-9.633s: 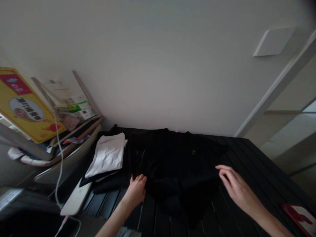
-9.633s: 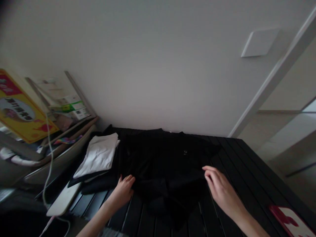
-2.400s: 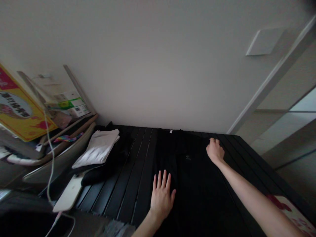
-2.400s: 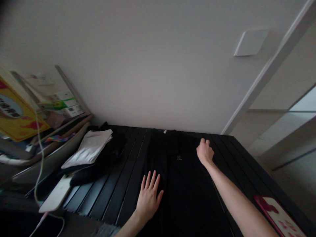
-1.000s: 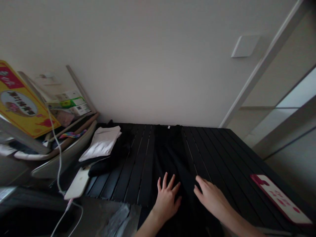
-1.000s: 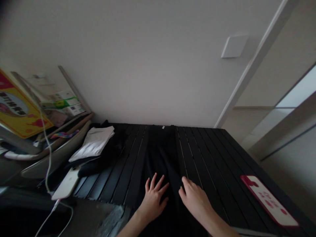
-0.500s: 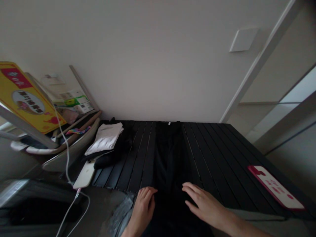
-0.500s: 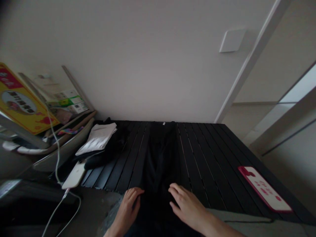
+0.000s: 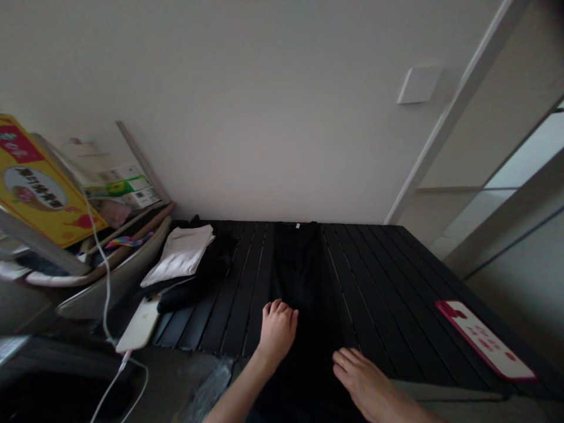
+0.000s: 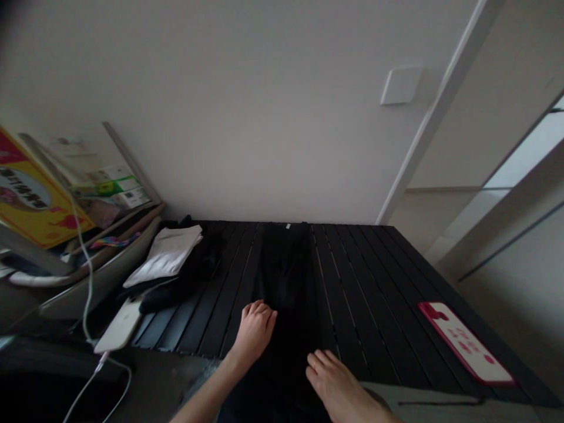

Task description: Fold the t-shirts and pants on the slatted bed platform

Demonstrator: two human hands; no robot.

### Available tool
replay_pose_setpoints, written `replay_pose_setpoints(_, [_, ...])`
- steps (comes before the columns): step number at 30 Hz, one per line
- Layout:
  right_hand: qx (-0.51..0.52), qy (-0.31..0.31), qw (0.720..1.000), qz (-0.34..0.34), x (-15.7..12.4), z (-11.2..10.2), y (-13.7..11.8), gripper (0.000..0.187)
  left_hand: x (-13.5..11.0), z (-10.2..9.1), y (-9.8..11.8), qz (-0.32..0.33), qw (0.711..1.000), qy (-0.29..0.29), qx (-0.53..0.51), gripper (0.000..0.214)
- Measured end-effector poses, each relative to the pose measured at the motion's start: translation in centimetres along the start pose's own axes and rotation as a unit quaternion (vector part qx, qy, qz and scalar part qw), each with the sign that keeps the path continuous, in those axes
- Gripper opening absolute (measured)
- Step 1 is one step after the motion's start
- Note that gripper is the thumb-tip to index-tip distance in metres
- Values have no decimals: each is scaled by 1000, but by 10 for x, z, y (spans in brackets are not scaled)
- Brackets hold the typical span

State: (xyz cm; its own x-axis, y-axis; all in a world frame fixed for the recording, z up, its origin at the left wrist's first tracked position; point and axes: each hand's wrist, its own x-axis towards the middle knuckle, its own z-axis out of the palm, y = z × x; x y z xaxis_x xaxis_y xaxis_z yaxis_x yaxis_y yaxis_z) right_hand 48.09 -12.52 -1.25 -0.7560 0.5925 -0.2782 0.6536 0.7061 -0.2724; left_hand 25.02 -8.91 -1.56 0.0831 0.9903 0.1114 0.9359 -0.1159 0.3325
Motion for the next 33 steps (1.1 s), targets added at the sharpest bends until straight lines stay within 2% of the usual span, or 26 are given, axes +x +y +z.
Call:
replay_pose_setpoints(3, [56,-23,998,5,-5,-27,3,33,37,-2,-15,-18,999,8,32,31])
replay_pose_setpoints(5, [87,-29,996,19,-1,-44,8,19,68,0,-28,-15,999,6,43,37])
replay_pose_setpoints(8, [111,5,994,15,10,-59,19,30,112,7,-44,34,998,-29,54,45])
replay_pose_setpoints(10, [139,5,990,4,15,-59,28,47,137,13,-54,56,994,-60,67,48])
replay_pose_setpoints(13, [191,-36,981,-15,19,-49,41,68,165,23,-67,47,992,-80,85,52])
replay_pose_setpoints(15, [209,-41,977,-31,18,-41,47,72,180,26,-75,35,992,-78,93,55])
replay_pose_setpoints(20, [215,-5,976,-41,18,-32,56,71,208,23,-93,-9,990,-71,118,61])
replay_pose_setpoints(23, [213,-2,976,-46,20,-30,59,68,209,20,-99,-24,989,-67,127,63])
replay_pose_setpoints(26, [212,5,976,-53,20,-27,62,67,191,19,-98,-20,990,-63,127,65])
replay_pose_setpoints(30, [193,18,979,-66,17,-24,62,65,138,20,-94,3,991,-61,120,64])
replay_pose_setpoints(33, [178,29,981,-68,10,-26,60,78,87,13,-96,69,992,-66,84,62])
